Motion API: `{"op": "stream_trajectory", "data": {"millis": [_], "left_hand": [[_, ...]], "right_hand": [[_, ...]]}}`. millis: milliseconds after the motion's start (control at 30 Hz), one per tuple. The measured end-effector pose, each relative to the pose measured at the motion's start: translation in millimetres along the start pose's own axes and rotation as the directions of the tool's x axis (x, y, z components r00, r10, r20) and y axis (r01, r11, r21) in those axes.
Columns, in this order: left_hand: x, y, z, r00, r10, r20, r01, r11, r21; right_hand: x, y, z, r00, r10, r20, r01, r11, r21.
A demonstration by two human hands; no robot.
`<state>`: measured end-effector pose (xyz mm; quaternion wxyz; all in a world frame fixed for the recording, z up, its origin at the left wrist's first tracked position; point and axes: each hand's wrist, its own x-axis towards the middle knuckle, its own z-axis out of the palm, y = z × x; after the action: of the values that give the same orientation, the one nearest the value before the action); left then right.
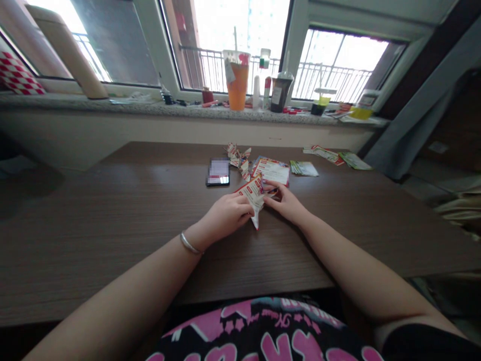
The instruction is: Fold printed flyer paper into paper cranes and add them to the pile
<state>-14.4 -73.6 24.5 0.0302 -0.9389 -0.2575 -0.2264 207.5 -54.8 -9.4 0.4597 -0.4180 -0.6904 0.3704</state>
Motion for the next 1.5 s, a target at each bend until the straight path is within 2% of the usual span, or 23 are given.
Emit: {"op": "stream_trajectory", "data": {"millis": [167,300,433,500,600,667,733,867,1033,1133,1300,1500], "left_hand": [[-3,-4,6.5,0.998,-0.060,-0.008,0.060,0.998,0.023],[-4,-5,8.6,0.995,-0.092,-0.027,0.092,0.996,0.004],[-2,3,4.7,0.983,-0.183,-0.031,0.185,0.982,0.048],[-2,7,2.7,0.961,-0.266,-0.074,0.273,0.956,0.105],[-2,11,2.2,0.902,-0.409,-0.139,0.427,0.894,0.135],[-3,11,3.0,0.861,-0.494,-0.118,0.506,0.855,0.112],[-3,9,4.2,0.837,-0.545,-0.050,0.548,0.834,0.067],[-4,5,6.6,0.850,-0.526,0.020,0.526,0.847,-0.074],[-4,6,7.1,0.866,-0.499,-0.035,0.486,0.855,-0.179],[-4,7,5.4,0.874,-0.482,-0.065,0.467,0.869,-0.164],[-2,10,1.1,0.896,-0.441,-0.051,0.437,0.896,-0.072],[-3,14,-0.9,0.880,-0.474,-0.038,0.472,0.880,-0.046]], "right_hand": [[0,-3,2,1.000,-0.024,-0.016,0.023,0.998,-0.054],[1,-2,1,1.000,0.029,-0.007,-0.029,1.000,-0.008],[2,-1,1,0.997,0.074,0.007,-0.075,0.997,0.011],[3,-1,2,0.997,0.070,0.020,-0.070,0.997,0.021],[2,-2,2,0.998,0.057,0.023,-0.058,0.998,0.034],[2,-3,3,0.998,0.058,0.025,-0.059,0.998,0.030],[2,-3,2,0.997,0.065,0.029,-0.066,0.997,0.034],[2,-1,1,0.995,0.091,0.037,-0.092,0.995,0.034],[2,-1,-1,0.992,0.123,0.005,-0.123,0.991,-0.044],[1,-3,0,0.991,0.132,0.003,-0.131,0.988,-0.084],[0,-9,1,0.995,0.100,0.023,-0.097,0.991,-0.095],[-1,-9,1,0.993,0.121,-0.018,-0.122,0.981,-0.149]]}}
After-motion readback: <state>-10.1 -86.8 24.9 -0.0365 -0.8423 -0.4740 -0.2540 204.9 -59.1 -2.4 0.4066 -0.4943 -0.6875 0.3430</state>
